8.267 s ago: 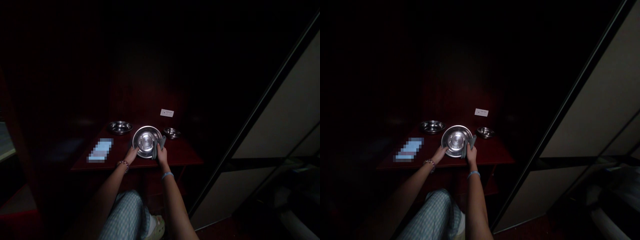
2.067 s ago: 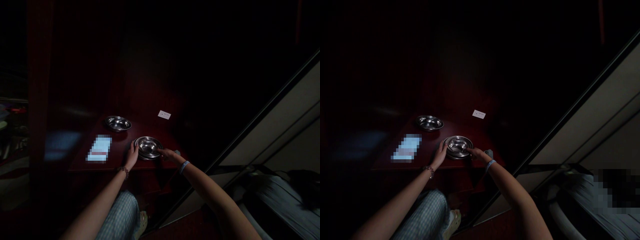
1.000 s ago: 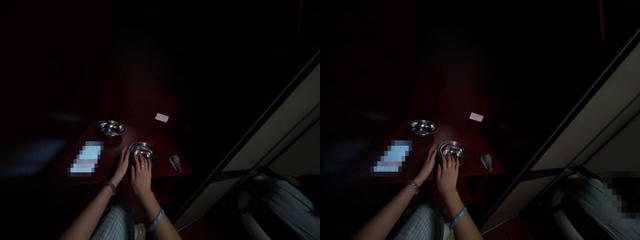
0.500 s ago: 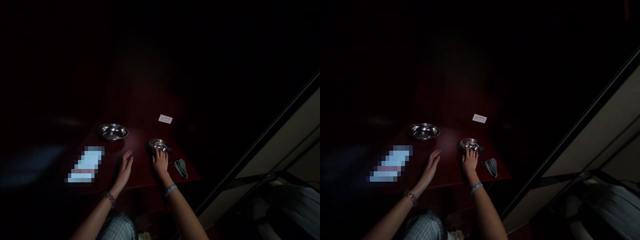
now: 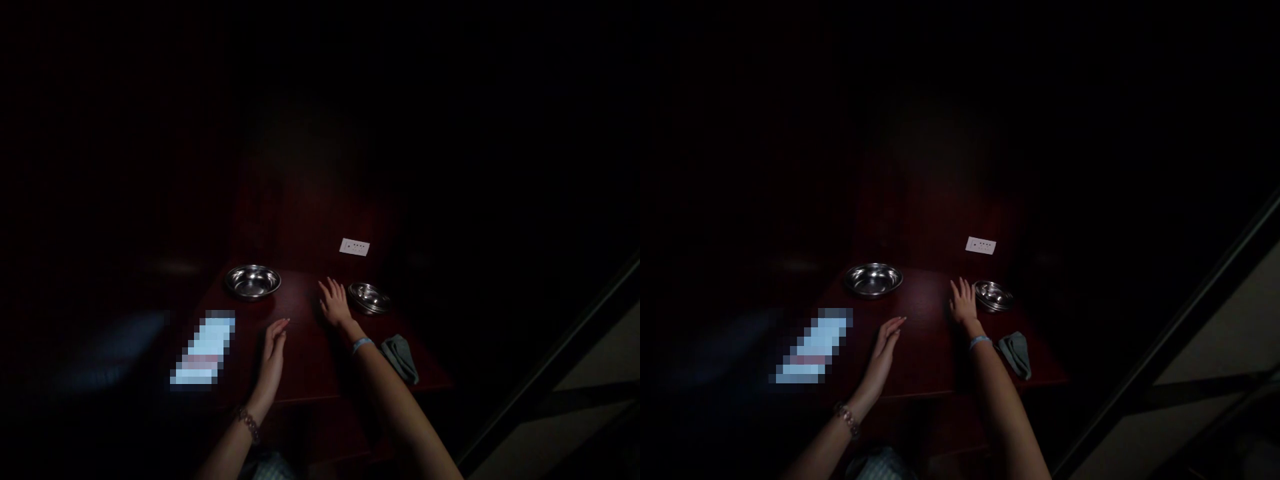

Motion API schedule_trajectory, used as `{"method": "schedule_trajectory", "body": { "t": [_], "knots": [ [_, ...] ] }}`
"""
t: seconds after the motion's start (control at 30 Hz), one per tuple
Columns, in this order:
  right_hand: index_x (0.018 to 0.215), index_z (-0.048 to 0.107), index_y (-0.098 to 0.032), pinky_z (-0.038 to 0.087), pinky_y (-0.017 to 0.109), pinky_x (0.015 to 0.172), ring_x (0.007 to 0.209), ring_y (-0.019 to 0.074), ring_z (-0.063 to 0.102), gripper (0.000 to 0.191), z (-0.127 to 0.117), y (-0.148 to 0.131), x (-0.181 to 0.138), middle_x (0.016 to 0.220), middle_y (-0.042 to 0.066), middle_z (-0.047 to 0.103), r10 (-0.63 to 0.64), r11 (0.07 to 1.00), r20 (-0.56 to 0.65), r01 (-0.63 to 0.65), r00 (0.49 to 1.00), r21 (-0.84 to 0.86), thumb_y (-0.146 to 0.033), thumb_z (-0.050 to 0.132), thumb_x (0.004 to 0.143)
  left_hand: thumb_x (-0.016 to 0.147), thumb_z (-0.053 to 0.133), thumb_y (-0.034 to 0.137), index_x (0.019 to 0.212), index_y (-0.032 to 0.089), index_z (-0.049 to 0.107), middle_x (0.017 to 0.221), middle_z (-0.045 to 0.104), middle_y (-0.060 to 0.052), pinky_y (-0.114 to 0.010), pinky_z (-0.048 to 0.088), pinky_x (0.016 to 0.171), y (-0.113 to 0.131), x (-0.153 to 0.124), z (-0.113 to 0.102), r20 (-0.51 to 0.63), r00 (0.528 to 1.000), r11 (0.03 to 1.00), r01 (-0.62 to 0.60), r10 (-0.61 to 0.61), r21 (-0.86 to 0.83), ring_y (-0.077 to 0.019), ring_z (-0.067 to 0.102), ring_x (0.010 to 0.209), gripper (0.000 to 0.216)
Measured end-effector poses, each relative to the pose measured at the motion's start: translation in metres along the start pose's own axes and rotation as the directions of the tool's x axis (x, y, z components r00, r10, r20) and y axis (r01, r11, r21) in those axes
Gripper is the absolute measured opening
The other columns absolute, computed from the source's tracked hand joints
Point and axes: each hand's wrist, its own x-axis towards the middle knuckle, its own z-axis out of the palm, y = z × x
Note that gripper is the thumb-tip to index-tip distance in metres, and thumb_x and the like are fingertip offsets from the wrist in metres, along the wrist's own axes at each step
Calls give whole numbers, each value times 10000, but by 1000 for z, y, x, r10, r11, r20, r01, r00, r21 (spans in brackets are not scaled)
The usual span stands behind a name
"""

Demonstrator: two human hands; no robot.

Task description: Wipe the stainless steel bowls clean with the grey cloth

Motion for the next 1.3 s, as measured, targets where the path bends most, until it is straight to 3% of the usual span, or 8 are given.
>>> {"method": "schedule_trajectory", "body": {
  "t": [0.07, 0.17, 0.27, 0.37, 0.53, 0.8, 1.13, 1.3],
  "knots": [
    [1603, 361, -173, 184, 512, 1277, 1581, 289, 227, 604, -2, -42, 12, 1711, 159, 244, -242, 963, -36, 244, 970, 113, -271, 437, 1011, 933, 507, 420, 1135, 243, 615, 1331, 661, -124, -438, 487, 1097, 1, 1, -2, -41, 999, 997, 27, -30, -67, -241, 604, 1300, 289],
    [1587, 387, -184, 327, 433, 1237, 1512, 233, 379, 574, -8, -105, 30, 1649, 149, 391, -553, 791, -82, 554, 829, 260, -292, 459, 1027, 952, 440, 413, 1166, 252, 602, 1392, 631, -122, -418, 529, 1037, 4, 2, -8, -137, 986, 979, 66, -94, -194, -234, 593, 1322, 313],
    [1539, 462, -169, 363, 406, 1216, 1463, 227, 459, 521, -16, -150, 46, 1580, 147, 497, -647, 721, -50, 632, 761, 284, -302, 487, 1035, 958, 363, 412, 1185, 260, 609, 1387, 637, -118, -416, 535, 1022, 9, 4, -13, -240, 959, 967, 92, -151, -239, -231, 605, 1309, 368],
    [1426, 596, -164, 373, 404, 1204, 1399, 242, 539, 430, -24, -174, 56, 1470, 148, 614, -659, 737, 67, 626, 749, 253, -278, 561, 1013, 946, 341, 426, 1150, 258, 619, 1328, 668, -113, -415, 531, 1009, 13, 6, -14, -283, 940, 962, 120, -189, -246, -229, 640, 1242, 384],
    [1232, 739, -229, 520, 390, 1050, 1133, 266, 719, 275, -40, -184, 59, 1179, 99, 779, -554, 832, 223, 522, 802, 189, -229, 602, 993, 882, 456, 407, 1003, 245, 593, 1177, 700, -88, -347, 513, 906, 17, 6, -10, -248, 939, 920, 138, -240, -366, -192, 671, 1048, 244],
    [1194, 752, -175, 543, 307, 978, 1163, 254, 705, 305, -61, -184, 56, 1244, 140, 749, -530, 816, 326, 576, 783, -57, -280, 515, 1034, 763, 638, 334, 855, 215, 615, 890, 652, -2, -277, 419, 774, 20, 4, -5, -237, 932, 806, 90, -276, -585, -131, 574, 794, 152],
    [1127, 780, -228, 526, 274, 948, 1156, 247, 690, 229, -65, -184, 59, 1210, 84, 762, -478, 873, 299, 485, 826, 57, -341, 699, 946, 712, 676, 273, 814, 200, 624, 841, 640, 7, -255, 410, 738, 19, 5, -3, -213, 946, 807, 76, -243, -585, -116, 547, 755, 136],
    [1118, 763, -253, 515, 259, 901, 1112, 224, 695, 201, -65, -183, 64, 1206, 52, 755, -468, 882, 248, 430, 848, 194, -350, 663, 972, 704, 686, 266, 810, 197, 629, 843, 638, 8, -244, 410, 733, 19, 4, -3, -206, 952, 818, 73, -228, -571, -109, 544, 753, 138]
  ]
}}
